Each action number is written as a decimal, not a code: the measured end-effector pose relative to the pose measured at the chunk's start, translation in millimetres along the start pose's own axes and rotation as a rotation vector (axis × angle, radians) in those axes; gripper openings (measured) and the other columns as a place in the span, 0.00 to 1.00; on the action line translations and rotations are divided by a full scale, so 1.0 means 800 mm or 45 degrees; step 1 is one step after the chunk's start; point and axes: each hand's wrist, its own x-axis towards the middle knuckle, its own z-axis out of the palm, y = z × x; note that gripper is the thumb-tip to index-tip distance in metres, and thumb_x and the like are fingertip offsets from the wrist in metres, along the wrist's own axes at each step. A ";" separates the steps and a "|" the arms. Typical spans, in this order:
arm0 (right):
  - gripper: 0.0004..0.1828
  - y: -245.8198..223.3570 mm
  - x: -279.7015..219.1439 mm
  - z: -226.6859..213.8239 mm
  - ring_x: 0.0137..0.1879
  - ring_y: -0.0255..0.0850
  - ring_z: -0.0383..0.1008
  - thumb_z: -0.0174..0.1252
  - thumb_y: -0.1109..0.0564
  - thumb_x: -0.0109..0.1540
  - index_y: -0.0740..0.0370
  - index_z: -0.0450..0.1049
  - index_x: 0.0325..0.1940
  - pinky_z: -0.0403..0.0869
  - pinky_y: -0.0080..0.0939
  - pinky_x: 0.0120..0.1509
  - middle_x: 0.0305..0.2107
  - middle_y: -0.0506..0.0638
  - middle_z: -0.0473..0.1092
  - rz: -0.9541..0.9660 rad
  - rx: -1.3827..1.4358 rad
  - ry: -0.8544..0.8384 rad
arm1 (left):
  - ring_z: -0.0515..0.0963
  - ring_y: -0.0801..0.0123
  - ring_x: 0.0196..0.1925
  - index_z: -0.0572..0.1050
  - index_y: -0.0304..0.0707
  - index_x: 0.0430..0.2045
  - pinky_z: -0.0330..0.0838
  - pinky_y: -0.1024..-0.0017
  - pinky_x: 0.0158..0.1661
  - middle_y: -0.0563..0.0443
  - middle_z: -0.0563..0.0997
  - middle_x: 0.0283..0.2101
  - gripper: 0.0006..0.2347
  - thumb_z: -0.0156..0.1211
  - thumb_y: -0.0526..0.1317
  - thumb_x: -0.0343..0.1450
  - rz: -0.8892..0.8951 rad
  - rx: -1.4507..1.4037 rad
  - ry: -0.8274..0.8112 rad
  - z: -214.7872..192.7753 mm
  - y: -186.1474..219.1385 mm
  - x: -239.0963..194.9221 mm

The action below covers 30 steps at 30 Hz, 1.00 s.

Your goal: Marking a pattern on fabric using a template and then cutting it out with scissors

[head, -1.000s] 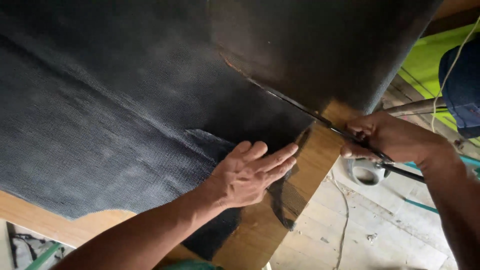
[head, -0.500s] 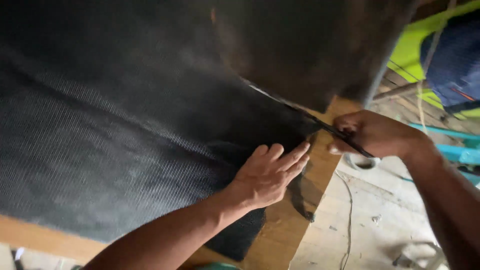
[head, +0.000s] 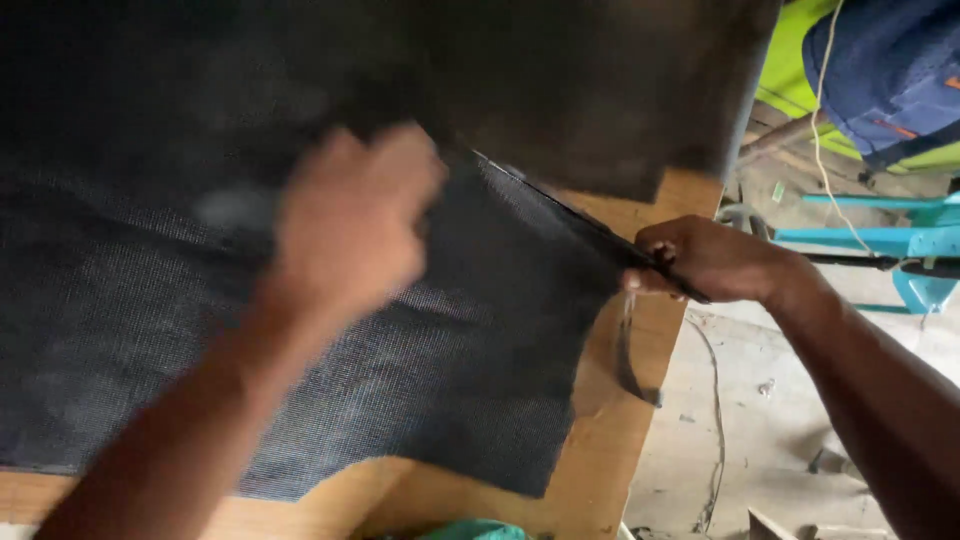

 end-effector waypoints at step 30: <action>0.14 -0.127 -0.031 0.084 0.16 0.37 0.70 0.66 0.51 0.60 0.63 0.77 0.25 0.68 0.36 0.21 0.10 0.51 0.69 0.310 0.592 0.164 | 0.69 0.62 0.36 0.77 0.58 0.59 0.70 0.67 0.32 0.65 0.68 0.69 0.27 0.67 0.44 0.61 0.042 0.230 -0.105 0.024 -0.111 -0.008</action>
